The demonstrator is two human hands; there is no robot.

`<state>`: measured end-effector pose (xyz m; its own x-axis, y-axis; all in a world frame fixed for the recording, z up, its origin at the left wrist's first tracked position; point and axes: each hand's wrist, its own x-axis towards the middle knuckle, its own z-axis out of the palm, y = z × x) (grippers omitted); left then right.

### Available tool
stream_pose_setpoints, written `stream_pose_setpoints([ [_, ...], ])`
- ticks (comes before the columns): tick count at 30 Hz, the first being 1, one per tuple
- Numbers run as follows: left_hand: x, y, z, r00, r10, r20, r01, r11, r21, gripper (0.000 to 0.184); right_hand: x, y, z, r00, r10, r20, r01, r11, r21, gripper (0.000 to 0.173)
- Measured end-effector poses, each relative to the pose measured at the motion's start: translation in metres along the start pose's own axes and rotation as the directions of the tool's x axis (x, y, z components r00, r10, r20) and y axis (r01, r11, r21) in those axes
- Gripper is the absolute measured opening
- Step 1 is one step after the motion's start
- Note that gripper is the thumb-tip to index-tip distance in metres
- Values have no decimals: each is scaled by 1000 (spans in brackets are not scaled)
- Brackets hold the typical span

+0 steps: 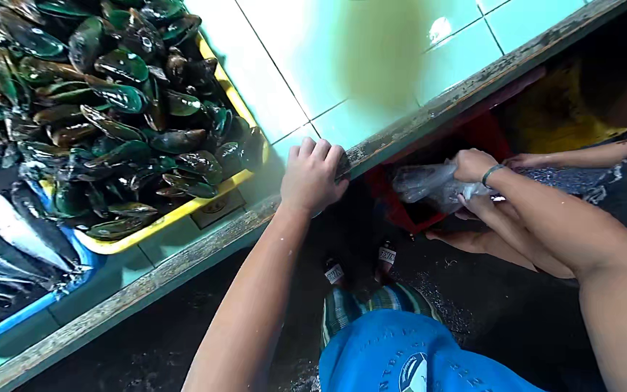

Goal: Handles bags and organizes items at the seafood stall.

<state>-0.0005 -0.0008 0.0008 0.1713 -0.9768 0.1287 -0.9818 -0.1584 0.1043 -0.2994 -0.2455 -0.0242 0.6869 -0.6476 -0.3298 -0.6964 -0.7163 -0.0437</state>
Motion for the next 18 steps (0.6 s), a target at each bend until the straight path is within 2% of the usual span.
stream_pose_setpoints([
  [1,0,0,-1,1000,-3,4,3,1000,-1,48,15,9,12,999,-3,42,1,999,44,17],
  [2,1,0,-2,1000,-6,4,6,1000,-4,48,30,10,6,976,50,212,-63,996,57,13],
  [3,1,0,-2,1000,-8,8,8,1000,-11,48,38,7,-4,945,90,314,-110,993,47,11],
  [4,2,-1,-3,1000,-10,13,10,1000,-13,48,41,2,-15,930,103,352,-123,992,33,10],
  [8,2,-2,-3,1000,-4,9,4,999,-32,48,23,-25,-64,955,77,287,-87,996,20,10],
  [12,-1,-3,-4,1000,7,-23,-8,998,-65,45,3,-69,-121,952,91,291,-82,996,-40,10],
  [18,-4,-11,-6,991,-4,-130,-29,967,-254,53,-15,-105,-166,959,96,267,-75,993,-87,11],
])
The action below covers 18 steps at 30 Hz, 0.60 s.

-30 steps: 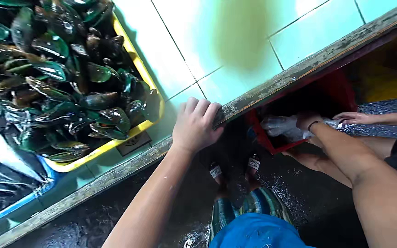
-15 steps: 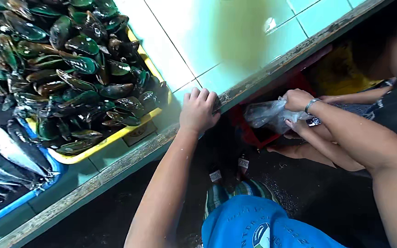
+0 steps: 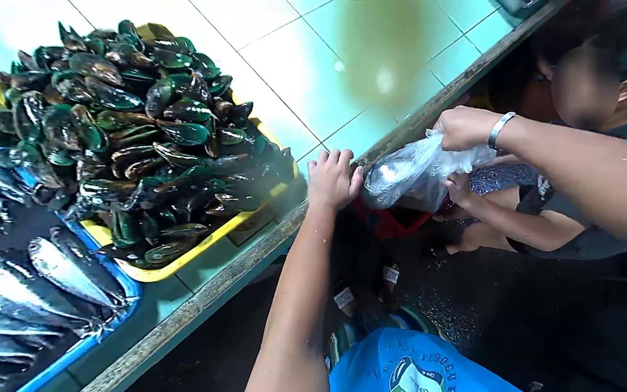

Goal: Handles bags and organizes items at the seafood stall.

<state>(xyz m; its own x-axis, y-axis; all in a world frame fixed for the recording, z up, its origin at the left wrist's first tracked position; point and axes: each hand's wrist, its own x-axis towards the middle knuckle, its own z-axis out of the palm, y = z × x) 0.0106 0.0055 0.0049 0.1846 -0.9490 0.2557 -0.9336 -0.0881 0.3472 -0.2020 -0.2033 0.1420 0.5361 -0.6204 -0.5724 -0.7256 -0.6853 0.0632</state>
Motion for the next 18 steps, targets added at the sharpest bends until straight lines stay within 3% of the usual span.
stream_pose_setpoints([
  [8,5,1,-2,996,-55,71,59,997,-50,47,-43,-11,-41,1000,-19,7,19,999,-26,14],
  [18,7,4,1,994,-89,68,87,996,23,47,-88,0,-120,994,20,-108,-44,973,-226,13],
])
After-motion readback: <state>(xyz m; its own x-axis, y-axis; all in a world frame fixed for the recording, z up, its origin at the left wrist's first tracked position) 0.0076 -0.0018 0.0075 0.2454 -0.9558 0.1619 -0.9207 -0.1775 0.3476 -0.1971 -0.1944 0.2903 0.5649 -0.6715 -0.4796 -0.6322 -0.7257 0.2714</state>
